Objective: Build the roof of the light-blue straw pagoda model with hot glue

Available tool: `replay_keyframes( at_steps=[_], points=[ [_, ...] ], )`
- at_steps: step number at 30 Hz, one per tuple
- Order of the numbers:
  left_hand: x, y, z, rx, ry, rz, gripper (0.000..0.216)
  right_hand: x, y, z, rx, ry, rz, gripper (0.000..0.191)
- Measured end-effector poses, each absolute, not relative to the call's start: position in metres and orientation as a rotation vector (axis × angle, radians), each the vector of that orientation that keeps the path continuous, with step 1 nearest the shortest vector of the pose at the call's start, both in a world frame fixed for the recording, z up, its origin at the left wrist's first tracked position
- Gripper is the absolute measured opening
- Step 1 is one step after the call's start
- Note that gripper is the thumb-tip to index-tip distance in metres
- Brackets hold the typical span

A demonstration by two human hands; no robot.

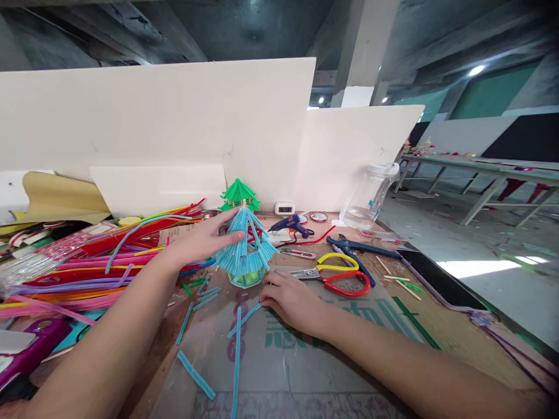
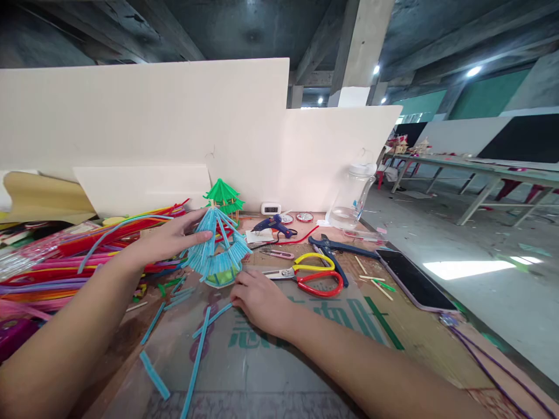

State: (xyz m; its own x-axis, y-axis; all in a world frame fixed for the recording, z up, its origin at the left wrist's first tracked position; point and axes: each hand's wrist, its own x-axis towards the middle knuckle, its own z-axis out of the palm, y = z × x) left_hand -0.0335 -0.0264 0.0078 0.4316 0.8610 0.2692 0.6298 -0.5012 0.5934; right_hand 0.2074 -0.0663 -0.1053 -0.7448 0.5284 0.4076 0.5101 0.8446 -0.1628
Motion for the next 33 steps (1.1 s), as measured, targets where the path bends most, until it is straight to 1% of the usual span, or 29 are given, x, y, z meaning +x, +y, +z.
replay_keyframes(
  at_steps=[5,8,11,13,15,19,22,24,26,27,33],
  points=[
    [-0.037,-0.021,0.004,2.22,1.119,0.826,0.071,0.217,-0.067,-0.098,-0.854,-2.379,-0.217,0.014],
    [-0.039,-0.017,0.003,2.202,1.067,0.863,0.071,0.219,-0.072,-0.096,-0.792,-2.328,-0.269,0.013],
    [-0.038,-0.016,0.004,2.162,1.034,0.867,0.069,0.218,-0.073,-0.097,-0.8,-2.342,-0.241,0.017],
    [-0.036,-0.017,0.005,2.154,1.057,0.876,0.066,0.218,-0.071,-0.098,-0.847,-2.355,-0.14,0.02],
    [-0.034,-0.017,0.005,2.165,1.102,0.892,0.063,0.218,-0.067,-0.097,-0.919,-2.287,0.052,0.019],
    [-0.032,-0.016,0.002,2.159,1.105,0.916,0.062,0.219,-0.057,-0.097,-1.051,-1.862,0.483,0.014],
    [-0.031,-0.016,0.002,2.138,1.101,0.928,0.059,0.22,-0.048,-0.099,-1.024,-1.578,0.758,0.015],
    [-0.03,-0.017,0.004,2.139,1.102,0.932,0.059,0.223,-0.04,-0.101,-0.968,-1.45,0.908,0.024],
    [-0.029,-0.019,0.006,2.147,1.107,0.937,0.058,0.226,-0.033,-0.104,-0.972,-1.404,0.974,0.036],
    [-0.028,-0.02,0.008,2.157,1.122,0.941,0.058,0.228,-0.03,-0.106,-0.997,-1.412,0.977,0.038],
    [-0.014,-0.033,0.013,2.335,1.44,1.105,0.052,0.23,-0.025,-0.114,-1.091,-1.588,0.888,0.027]
  ],
)
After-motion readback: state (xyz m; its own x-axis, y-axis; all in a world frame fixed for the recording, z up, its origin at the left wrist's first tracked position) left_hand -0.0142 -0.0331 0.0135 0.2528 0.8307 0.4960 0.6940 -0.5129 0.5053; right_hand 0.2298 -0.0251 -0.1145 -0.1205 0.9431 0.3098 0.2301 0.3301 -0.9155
